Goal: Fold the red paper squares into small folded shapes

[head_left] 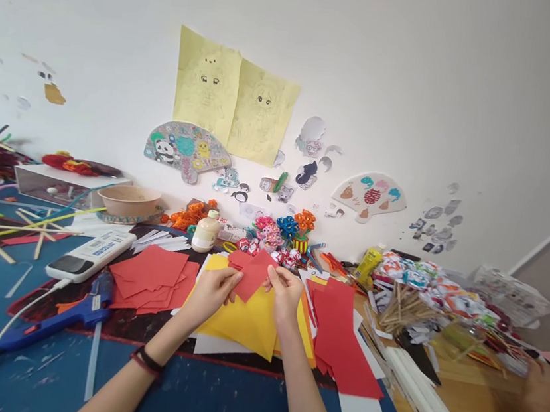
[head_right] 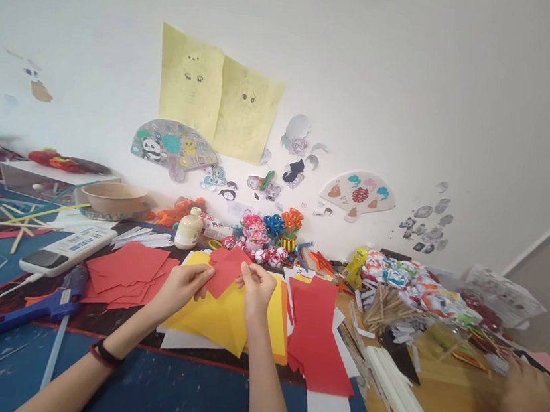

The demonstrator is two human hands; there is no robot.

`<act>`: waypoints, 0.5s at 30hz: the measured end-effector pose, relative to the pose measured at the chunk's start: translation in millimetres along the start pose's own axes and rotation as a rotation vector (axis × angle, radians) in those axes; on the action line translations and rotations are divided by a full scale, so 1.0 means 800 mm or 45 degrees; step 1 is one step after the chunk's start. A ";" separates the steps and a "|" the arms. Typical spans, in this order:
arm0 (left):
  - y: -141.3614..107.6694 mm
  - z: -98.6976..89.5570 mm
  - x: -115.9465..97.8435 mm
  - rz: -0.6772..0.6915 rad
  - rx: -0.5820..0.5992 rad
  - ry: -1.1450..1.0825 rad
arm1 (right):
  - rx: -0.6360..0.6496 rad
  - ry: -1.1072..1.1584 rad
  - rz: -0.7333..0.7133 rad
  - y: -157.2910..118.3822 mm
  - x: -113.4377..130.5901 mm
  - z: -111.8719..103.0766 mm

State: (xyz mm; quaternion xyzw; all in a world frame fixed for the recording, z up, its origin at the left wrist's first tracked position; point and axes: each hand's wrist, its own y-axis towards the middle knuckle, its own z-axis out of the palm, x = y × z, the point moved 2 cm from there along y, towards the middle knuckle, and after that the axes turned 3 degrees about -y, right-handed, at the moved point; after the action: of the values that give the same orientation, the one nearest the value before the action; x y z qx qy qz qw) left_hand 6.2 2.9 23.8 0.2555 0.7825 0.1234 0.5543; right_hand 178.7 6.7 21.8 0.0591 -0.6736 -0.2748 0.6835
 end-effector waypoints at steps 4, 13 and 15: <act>0.001 -0.005 0.004 0.033 -0.095 0.122 | 0.040 0.091 0.004 0.004 -0.002 -0.007; 0.010 -0.014 0.021 0.046 -0.090 0.110 | 0.582 -0.014 0.214 0.000 -0.007 -0.003; 0.009 -0.010 0.021 0.036 -0.039 0.119 | 0.681 -0.084 0.218 -0.003 -0.003 0.000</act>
State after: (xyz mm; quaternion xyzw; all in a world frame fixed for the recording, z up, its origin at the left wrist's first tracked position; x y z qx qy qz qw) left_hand -3.5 18.5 16.1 0.2518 0.8019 0.1551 0.5191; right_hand 178.2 5.5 18.5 0.1712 -0.7466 -0.0304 0.6421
